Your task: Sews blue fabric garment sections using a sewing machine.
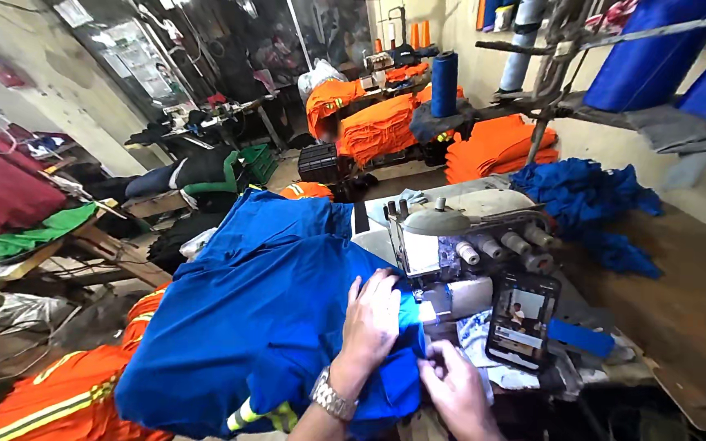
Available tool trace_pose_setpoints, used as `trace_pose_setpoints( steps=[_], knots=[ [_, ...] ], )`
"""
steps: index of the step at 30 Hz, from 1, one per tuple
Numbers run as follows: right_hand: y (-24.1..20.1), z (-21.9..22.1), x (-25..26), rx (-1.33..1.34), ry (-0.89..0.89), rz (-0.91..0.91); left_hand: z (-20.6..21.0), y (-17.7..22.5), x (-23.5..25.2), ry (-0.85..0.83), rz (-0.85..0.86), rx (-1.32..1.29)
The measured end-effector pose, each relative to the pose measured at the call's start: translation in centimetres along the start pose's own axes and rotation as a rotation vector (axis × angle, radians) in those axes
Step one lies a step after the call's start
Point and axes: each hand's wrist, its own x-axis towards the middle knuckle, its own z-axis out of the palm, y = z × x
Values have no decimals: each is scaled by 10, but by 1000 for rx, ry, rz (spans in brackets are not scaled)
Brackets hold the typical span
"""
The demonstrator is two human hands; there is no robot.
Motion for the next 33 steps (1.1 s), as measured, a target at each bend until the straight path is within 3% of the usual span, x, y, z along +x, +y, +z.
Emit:
trace_pose_setpoints(
  steps=[3, 4, 8, 11, 18, 23, 26, 30, 33],
  knots=[
    [-3, -30, -3, 399, -90, 169, -2, -15, 5, -119, 75, 44],
    [1, -32, -4, 409, -70, 223, -3, -15, 5, -156, 93, 65],
    [5, -11, -7, 99, 80, 41, -5, -9, 8, -222, 109, 160],
    [8, 2, 2, -14, 67, -50, -12, -10, 13, -277, 137, 189],
    [14, -13, 4, 177, 20, 70, -12, -13, 21, -335, 174, 266],
    [16, -6, 5, 75, -7, -86, -13, -16, 17, -336, 161, 257],
    [13, -16, 0, 103, 1, -51, -15, -16, 15, -332, 154, 287],
    [0, 5, -3, -133, 68, -44, -10, -11, 18, -328, 135, 274],
    [8, -5, -6, 82, 73, -43, -11, -16, 21, -322, 165, 246]
  ],
)
